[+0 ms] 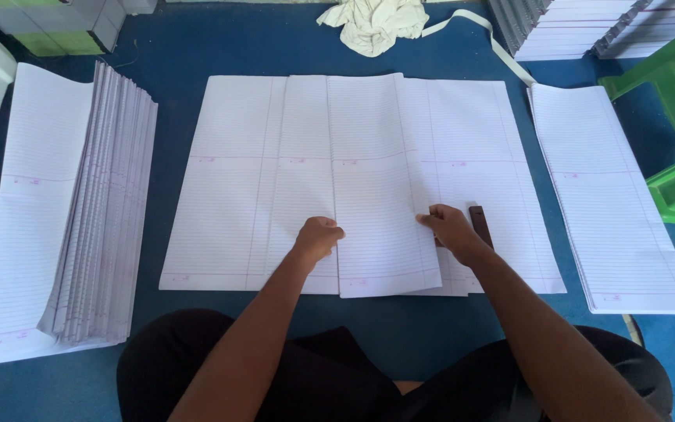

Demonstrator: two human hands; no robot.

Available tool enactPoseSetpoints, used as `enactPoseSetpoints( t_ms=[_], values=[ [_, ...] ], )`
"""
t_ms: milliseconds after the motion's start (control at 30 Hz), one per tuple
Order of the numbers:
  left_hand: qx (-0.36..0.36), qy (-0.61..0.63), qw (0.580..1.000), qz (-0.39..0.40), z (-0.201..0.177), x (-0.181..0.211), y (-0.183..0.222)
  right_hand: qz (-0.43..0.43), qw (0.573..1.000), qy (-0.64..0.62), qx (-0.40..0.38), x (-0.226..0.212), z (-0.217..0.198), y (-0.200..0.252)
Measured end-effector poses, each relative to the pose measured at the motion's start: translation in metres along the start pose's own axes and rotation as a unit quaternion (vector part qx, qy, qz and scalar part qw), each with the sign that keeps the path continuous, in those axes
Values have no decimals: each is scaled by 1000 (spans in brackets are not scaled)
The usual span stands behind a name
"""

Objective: The person folds large lined paper sheets in half and presses the crease with a small wooden block. They repeat this process for multiple sheets, stacking the folded sheets to the right side of the workspace.

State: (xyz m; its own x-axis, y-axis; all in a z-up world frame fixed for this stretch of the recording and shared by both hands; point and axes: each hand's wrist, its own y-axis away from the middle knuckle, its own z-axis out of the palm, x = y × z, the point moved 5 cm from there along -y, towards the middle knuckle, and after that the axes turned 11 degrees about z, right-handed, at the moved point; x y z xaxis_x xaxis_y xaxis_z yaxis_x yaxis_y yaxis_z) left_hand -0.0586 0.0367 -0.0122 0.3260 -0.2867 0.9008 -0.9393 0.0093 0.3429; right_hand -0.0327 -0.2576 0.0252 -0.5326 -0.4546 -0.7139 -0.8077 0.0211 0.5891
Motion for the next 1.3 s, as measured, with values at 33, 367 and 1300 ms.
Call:
enactPoseSetpoints(
  t_ms=[33,367,1300],
  values=[
    [-2,-2,1000,0,2,-1,-1,19,1000,-19,2,1,2,-2],
    [-51,9,999,13,15,-5,-5,74,996,-36,17,-15,2,13],
    [-83,-26,996,12,17,10,8,112,976,76,172,-29,-184,59]
  ],
)
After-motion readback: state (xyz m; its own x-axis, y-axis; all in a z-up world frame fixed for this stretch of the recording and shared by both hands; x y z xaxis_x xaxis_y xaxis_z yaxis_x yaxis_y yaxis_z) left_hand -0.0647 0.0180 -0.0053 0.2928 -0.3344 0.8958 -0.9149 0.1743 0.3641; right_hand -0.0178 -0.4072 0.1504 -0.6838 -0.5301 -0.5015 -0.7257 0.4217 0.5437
